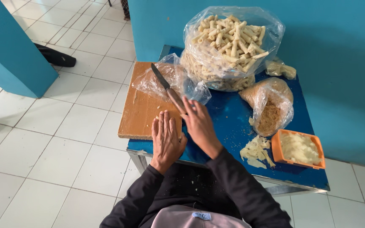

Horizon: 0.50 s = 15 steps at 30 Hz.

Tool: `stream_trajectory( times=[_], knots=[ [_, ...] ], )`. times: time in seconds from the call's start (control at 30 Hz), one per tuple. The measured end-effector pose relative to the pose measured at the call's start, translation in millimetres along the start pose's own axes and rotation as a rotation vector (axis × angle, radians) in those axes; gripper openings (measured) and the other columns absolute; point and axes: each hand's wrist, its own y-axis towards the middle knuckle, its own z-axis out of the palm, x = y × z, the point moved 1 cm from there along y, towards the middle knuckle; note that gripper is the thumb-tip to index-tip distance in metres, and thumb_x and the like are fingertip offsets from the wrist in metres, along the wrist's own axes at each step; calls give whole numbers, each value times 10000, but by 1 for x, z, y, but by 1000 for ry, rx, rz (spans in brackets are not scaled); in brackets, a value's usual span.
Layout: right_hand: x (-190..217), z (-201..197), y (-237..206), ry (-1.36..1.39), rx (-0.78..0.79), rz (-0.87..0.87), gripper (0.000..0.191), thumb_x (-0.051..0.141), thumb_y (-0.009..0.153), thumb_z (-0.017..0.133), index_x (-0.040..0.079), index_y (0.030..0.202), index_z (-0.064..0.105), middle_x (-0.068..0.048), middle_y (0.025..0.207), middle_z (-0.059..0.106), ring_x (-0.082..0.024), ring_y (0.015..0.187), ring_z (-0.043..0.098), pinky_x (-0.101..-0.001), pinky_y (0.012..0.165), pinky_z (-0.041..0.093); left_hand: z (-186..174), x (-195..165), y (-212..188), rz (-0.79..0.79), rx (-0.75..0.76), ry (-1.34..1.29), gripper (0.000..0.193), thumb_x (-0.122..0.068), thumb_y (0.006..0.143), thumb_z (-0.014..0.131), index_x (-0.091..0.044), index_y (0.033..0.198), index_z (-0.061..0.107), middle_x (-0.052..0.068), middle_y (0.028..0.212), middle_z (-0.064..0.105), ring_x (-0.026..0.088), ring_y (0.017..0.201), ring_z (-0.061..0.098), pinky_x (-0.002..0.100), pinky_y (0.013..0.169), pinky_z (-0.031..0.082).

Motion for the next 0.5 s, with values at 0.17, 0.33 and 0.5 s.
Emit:
stream_trajectory(
  times=[0.17, 0.33, 0.5],
  knots=[
    [-10, -36, -73, -10, 260, 50, 687, 369, 1020, 579, 94, 1598, 328, -162, 1532, 471, -332, 1354, 487, -536, 1077, 409, -1, 0, 4, 7, -10, 10, 680, -312, 850, 642, 136, 1348, 523, 349, 1525, 414, 461, 1473, 340, 578, 1195, 241],
    [-35, -40, -128, -200, 439, -137, 831, 601, 954, 481, 127, 1589, 233, -125, 1658, 216, -322, 1520, 186, -674, 1141, 104, 0, -4, 5, 11, 2, 10, 655, -280, 826, 625, 124, 1334, 528, 360, 1499, 419, 481, 1449, 351, 592, 1180, 245],
    [-90, -45, -142, -443, 314, 3, 831, 678, 954, 377, 210, 1602, 152, -35, 1690, 125, -248, 1562, 103, -649, 1202, 26, 0, -6, 2, 33, -14, 26, 633, -277, 855, 607, 120, 1340, 525, 359, 1504, 417, 485, 1451, 356, 594, 1192, 251]
  ],
)
